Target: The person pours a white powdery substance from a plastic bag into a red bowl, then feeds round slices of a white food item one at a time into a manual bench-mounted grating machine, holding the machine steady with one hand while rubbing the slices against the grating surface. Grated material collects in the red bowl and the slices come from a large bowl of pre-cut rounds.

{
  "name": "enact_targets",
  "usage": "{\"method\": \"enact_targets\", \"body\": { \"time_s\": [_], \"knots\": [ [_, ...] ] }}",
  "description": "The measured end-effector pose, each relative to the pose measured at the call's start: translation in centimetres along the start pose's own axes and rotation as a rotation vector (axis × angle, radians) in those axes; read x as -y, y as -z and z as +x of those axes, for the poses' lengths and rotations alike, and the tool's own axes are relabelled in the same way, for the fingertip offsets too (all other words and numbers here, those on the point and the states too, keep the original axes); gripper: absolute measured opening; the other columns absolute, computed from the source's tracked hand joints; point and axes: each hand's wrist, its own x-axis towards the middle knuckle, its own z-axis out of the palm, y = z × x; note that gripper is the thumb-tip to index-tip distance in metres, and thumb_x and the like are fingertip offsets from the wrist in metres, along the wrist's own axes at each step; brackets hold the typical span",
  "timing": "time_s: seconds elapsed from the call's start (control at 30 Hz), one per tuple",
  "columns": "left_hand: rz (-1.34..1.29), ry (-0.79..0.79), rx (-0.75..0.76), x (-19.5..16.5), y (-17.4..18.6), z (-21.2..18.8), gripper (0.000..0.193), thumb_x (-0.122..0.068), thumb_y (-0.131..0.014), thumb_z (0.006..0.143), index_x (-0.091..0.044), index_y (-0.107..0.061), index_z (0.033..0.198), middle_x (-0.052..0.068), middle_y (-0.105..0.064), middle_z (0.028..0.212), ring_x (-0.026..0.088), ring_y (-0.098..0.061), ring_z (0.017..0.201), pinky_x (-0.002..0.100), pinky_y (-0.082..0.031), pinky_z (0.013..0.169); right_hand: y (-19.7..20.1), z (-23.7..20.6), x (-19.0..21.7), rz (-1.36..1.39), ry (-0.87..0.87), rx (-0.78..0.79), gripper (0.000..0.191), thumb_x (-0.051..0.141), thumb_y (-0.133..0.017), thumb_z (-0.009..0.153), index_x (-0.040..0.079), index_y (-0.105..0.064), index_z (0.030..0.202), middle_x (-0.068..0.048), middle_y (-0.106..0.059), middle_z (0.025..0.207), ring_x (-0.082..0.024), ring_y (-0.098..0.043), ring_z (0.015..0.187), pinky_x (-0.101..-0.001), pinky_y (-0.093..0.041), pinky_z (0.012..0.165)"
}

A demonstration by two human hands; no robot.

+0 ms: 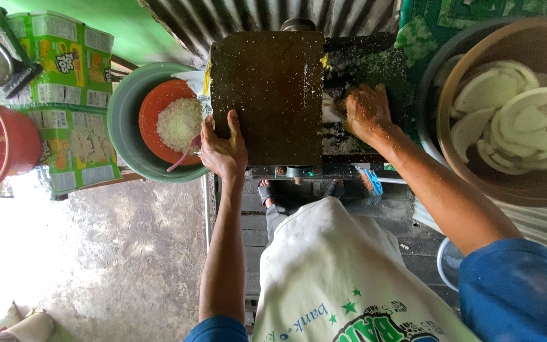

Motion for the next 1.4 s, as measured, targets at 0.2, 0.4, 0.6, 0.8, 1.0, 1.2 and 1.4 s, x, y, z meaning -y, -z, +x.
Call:
{"method": "enact_targets", "body": {
  "time_s": [0.2, 0.4, 0.6, 0.8, 1.0, 1.2, 1.4],
  "knots": [
    [-0.016, -0.004, 0.024, 0.1, 0.1, 0.1, 0.068, -0.064, -0.066, 0.093, -0.003, -0.068, 0.122, 0.019, -0.074, 0.117, 0.038, -0.073, 0.101, 0.05, -0.056, 0.084, 0.0, -1.4, -0.4, 0.098, 0.059, 0.141, 0.019, 0.014, -0.063, 0.093, 0.007, -0.071, 0.109, -0.015, -0.067, 0.119, -0.036, -0.058, 0.121, -0.0594, -0.039, 0.101],
    [-0.001, -0.012, 0.016, 0.0, 0.2, 0.0, 0.064, -0.061, -0.068, 0.092, -0.004, -0.069, 0.121, 0.019, -0.074, 0.117, 0.04, -0.072, 0.101, 0.051, -0.056, 0.083, 1.5, -2.4, -0.8, 0.005, 0.194, 0.086, 0.007, 0.014, -0.071, 0.084, 0.009, -0.071, 0.089, -0.013, -0.069, 0.117, -0.031, -0.061, 0.118, -0.0495, -0.041, 0.097],
    [-0.005, -0.032, -0.013, 0.2, 0.1, -0.1, 0.062, -0.061, -0.069, 0.093, -0.006, -0.069, 0.121, 0.018, -0.075, 0.114, 0.041, -0.073, 0.1, 0.05, -0.056, 0.082, 0.2, -3.1, -1.9, 0.154, 0.121, 0.12, 0.027, 0.006, -0.068, 0.08, 0.011, -0.079, 0.105, -0.008, -0.071, 0.1, -0.028, -0.063, 0.105, -0.0478, -0.042, 0.094],
    [-0.012, -0.038, -0.019, 0.1, 0.1, -0.3, 0.06, -0.06, -0.069, 0.093, -0.006, -0.069, 0.119, 0.017, -0.076, 0.113, 0.041, -0.073, 0.098, 0.05, -0.056, 0.08, -1.0, -3.2, -2.2, 0.091, 0.128, -0.071, 0.021, 0.013, -0.056, 0.098, 0.011, -0.077, 0.101, -0.009, -0.07, 0.115, -0.03, -0.06, 0.117, -0.0502, -0.04, 0.105],
    [0.005, -0.032, -0.017, 0.0, 0.0, -0.1, 0.062, -0.061, -0.069, 0.093, -0.006, -0.069, 0.121, 0.018, -0.075, 0.114, 0.04, -0.074, 0.098, 0.05, -0.057, 0.081, -0.8, -2.2, -2.0, 0.123, 0.024, 0.249, 0.034, 0.012, -0.042, 0.103, 0.004, -0.075, 0.102, -0.015, -0.067, 0.132, -0.036, -0.054, 0.134, -0.055, -0.032, 0.117],
    [0.005, -0.036, -0.03, 0.1, -0.2, -0.1, 0.064, -0.062, -0.069, 0.092, -0.006, -0.07, 0.121, 0.018, -0.076, 0.114, 0.04, -0.075, 0.097, 0.049, -0.058, 0.08, -0.6, -1.4, -1.6, 0.182, 0.037, 0.127, 0.035, 0.013, -0.043, 0.103, 0.002, -0.075, 0.112, -0.019, -0.066, 0.131, -0.042, -0.051, 0.132, -0.0608, -0.029, 0.112],
    [0.025, -0.03, -0.018, 0.2, -0.1, 0.0, 0.064, -0.062, -0.07, 0.092, -0.005, -0.07, 0.122, 0.019, -0.076, 0.116, 0.04, -0.074, 0.098, 0.05, -0.058, 0.081, -1.0, -1.2, -1.7, 0.168, -0.01, 0.217, 0.037, 0.016, -0.04, 0.108, -0.001, -0.067, 0.125, -0.018, -0.064, 0.14, -0.037, -0.053, 0.137, -0.0558, -0.034, 0.12]
  ]
}}
